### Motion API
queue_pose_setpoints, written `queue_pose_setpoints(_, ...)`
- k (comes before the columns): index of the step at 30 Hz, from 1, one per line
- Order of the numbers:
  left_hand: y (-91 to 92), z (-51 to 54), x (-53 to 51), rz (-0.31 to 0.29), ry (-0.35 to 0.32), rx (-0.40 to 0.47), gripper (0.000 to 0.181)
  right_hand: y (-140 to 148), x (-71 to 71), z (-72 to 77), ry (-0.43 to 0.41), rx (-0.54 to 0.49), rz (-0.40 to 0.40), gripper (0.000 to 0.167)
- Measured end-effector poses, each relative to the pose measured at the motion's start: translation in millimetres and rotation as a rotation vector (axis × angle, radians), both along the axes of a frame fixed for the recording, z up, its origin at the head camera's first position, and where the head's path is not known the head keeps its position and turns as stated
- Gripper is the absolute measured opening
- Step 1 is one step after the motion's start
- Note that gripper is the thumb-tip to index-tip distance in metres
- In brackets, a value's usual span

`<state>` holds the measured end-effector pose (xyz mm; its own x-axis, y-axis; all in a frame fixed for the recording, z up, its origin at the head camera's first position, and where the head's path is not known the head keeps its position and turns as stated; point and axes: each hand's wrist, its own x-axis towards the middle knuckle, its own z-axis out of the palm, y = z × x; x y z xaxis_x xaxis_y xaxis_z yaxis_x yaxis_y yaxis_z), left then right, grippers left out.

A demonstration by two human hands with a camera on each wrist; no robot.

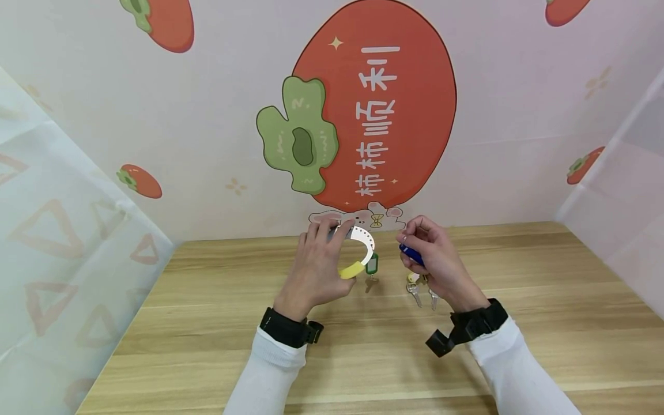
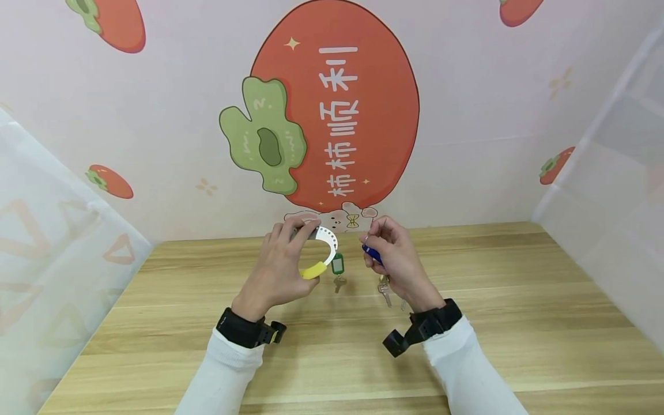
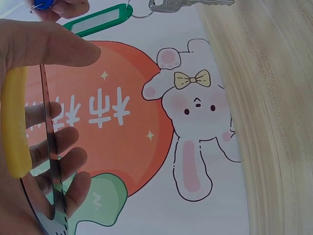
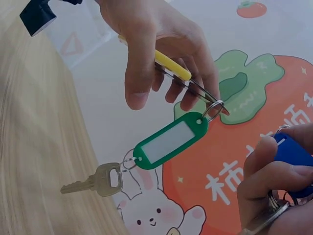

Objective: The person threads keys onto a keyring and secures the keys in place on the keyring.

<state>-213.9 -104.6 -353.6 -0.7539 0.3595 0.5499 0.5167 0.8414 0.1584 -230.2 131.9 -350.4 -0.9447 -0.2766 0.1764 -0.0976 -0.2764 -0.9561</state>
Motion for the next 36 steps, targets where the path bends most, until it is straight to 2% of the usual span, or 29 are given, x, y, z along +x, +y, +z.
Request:
queue_pose_setpoints(5, 0.5, -0.1, 0.4, 0.003, -0.003, -0.004, 0.088, -0.3, 0.0, -1.1, 0.022, -0.002, 0.007, 0.013)
queue_pose_setpoints(14, 0.8, 0.4, 0.5, -0.003, -0.005, 0.004, 0.087, -2.8, 0.6, -2.0, 0.062, 0.088, -0.043, 0.015)
queue_pose_setpoints(25, 0.7, -0.4, 0.1, 0.002, -0.009, -0.007, 0.088, -4.1, 1.5, -1.7, 0.061, 0.063, -0.061, 0.017)
queue_pose_setpoints(36, 1.5, -0.9, 0.1, 0.003, -0.015, -0.007, 0.087, -4.6, 0.8, -3.5, 0.101, 0.042, -0.110, 0.016)
